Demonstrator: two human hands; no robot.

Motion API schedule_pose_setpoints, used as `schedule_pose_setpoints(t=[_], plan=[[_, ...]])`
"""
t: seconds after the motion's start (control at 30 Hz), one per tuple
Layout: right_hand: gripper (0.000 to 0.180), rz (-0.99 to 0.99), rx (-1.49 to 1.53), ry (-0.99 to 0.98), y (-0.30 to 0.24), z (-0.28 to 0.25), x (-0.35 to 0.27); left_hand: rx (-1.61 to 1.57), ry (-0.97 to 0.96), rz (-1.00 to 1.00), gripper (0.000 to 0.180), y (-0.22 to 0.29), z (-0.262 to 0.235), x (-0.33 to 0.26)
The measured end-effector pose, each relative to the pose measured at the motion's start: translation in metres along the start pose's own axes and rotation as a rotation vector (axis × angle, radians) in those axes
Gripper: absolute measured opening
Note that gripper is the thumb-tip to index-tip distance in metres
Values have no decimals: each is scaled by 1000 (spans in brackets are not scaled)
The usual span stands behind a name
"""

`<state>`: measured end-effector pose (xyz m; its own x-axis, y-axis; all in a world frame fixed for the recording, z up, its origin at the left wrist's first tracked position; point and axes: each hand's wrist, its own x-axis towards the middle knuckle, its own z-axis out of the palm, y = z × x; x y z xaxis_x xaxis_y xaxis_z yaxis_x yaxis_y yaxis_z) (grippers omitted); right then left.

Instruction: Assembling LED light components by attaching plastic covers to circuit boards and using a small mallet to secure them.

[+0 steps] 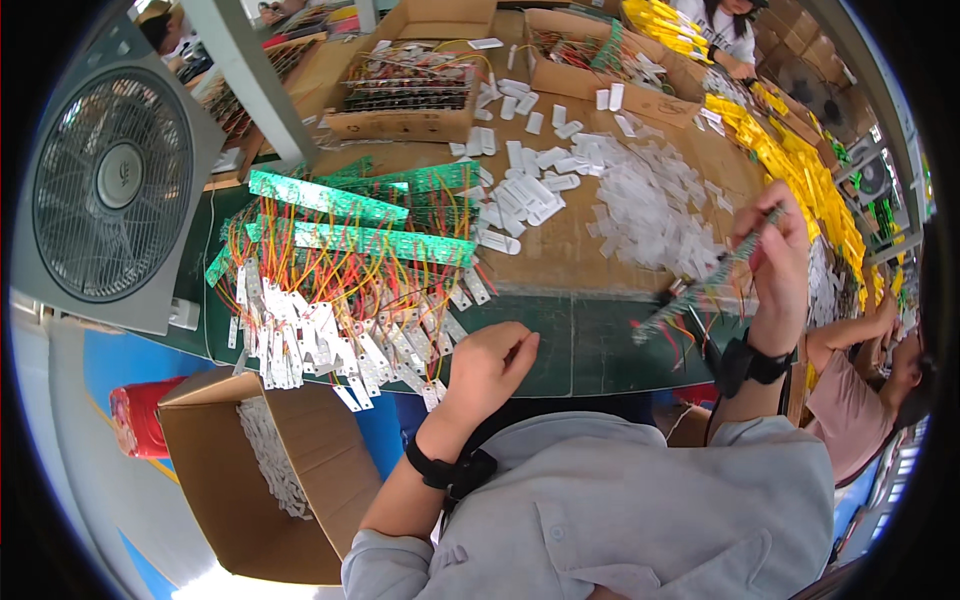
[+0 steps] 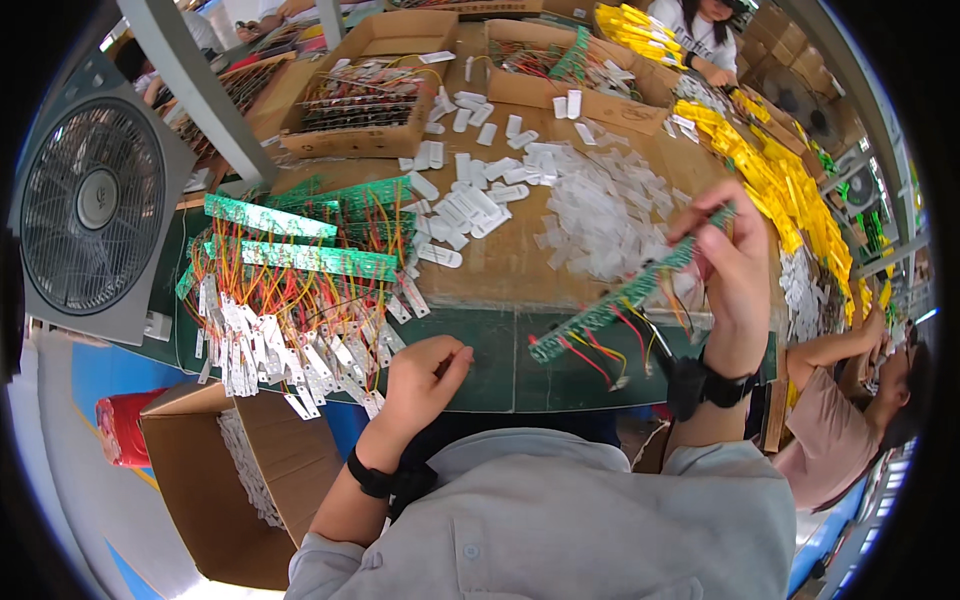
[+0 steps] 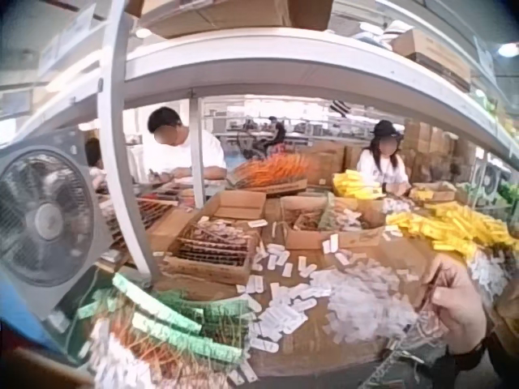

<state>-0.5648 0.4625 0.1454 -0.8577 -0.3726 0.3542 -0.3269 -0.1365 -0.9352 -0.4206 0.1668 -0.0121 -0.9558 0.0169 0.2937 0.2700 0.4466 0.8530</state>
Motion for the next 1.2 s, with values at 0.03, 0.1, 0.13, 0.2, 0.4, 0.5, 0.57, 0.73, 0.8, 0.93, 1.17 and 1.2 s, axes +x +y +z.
schedule_pose_setpoints(t=[0.03, 0.1, 0.13, 0.2, 0.4, 0.5, 0.57, 0.73, 0.8, 0.93, 1.17, 1.2], plan=[[30, 82, -162, -30, 1, -6, 2, -18, 25, -40, 12, -1, 1, -2], [26, 333, -244, -241, 15, 3, 17, -80, 66, -74, 11, -3, 4, -3], [25, 449, -266, -366, 28, 16, 27, -75, 61, -76, 11, 1, 2, -3], [24, 520, -246, -538, 62, 44, 36, -161, 112, -47, 11, 15, -2, 5], [25, 257, -336, -628, 143, 112, 55, 12, 137, -253, 12, 28, 2, -7], [28, 229, -375, -397, 151, 133, 57, -40, 248, -365, 8, 26, -7, -18], [30, 125, -554, -393, 156, 140, 55, -26, 230, -377, 8, 28, -10, -24], [24, 72, -812, -418, 183, 162, 52, 70, 150, -428, 9, 44, -15, -31], [23, 63, -840, -449, 181, 164, 56, 123, 140, -425, 11, 49, -16, -34], [22, -147, -946, -480, 184, 163, 51, 96, 181, -405, 12, 43, -14, -39], [25, 48, -601, -204, 141, 117, 31, 118, 201, -394, 13, 35, -11, -39], [23, 87, -532, -233, 126, 105, 21, 157, 285, -380, 13, 33, -10, -39]])
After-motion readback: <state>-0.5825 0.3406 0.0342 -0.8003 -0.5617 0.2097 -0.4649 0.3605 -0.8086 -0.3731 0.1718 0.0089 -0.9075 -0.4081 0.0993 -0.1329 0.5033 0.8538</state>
